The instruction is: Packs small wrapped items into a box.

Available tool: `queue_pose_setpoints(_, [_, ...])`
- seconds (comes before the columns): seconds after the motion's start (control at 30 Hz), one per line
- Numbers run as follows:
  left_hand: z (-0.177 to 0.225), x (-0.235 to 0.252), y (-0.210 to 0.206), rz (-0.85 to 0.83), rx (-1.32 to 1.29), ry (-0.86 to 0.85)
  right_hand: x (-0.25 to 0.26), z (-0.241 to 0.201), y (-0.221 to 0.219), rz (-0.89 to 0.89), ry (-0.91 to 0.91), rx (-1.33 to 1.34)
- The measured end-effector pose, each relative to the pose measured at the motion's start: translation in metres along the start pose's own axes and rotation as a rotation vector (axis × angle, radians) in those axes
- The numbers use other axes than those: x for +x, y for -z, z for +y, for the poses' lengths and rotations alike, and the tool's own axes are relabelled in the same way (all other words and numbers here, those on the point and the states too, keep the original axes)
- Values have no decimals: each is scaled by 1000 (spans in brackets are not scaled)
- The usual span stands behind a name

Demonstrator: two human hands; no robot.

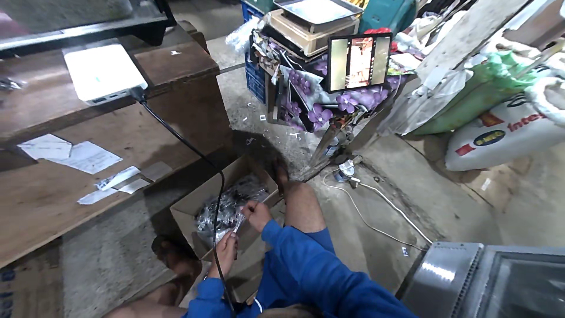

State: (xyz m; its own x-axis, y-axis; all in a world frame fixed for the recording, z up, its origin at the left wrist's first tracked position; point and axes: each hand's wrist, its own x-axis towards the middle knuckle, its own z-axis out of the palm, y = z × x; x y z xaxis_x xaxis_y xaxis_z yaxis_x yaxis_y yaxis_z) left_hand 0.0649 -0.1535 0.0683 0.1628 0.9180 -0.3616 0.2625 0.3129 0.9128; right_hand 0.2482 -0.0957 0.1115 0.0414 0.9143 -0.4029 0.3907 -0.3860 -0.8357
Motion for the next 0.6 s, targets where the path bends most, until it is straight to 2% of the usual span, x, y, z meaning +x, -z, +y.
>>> queue_pose_setpoints(0.2, [1,-1,-1,-75,-63,-8,10,2,17,148,-24,70])
queue_pose_setpoints(0.6, [1,-5,5,-157,66,-1,16,6,36,291,-15,161])
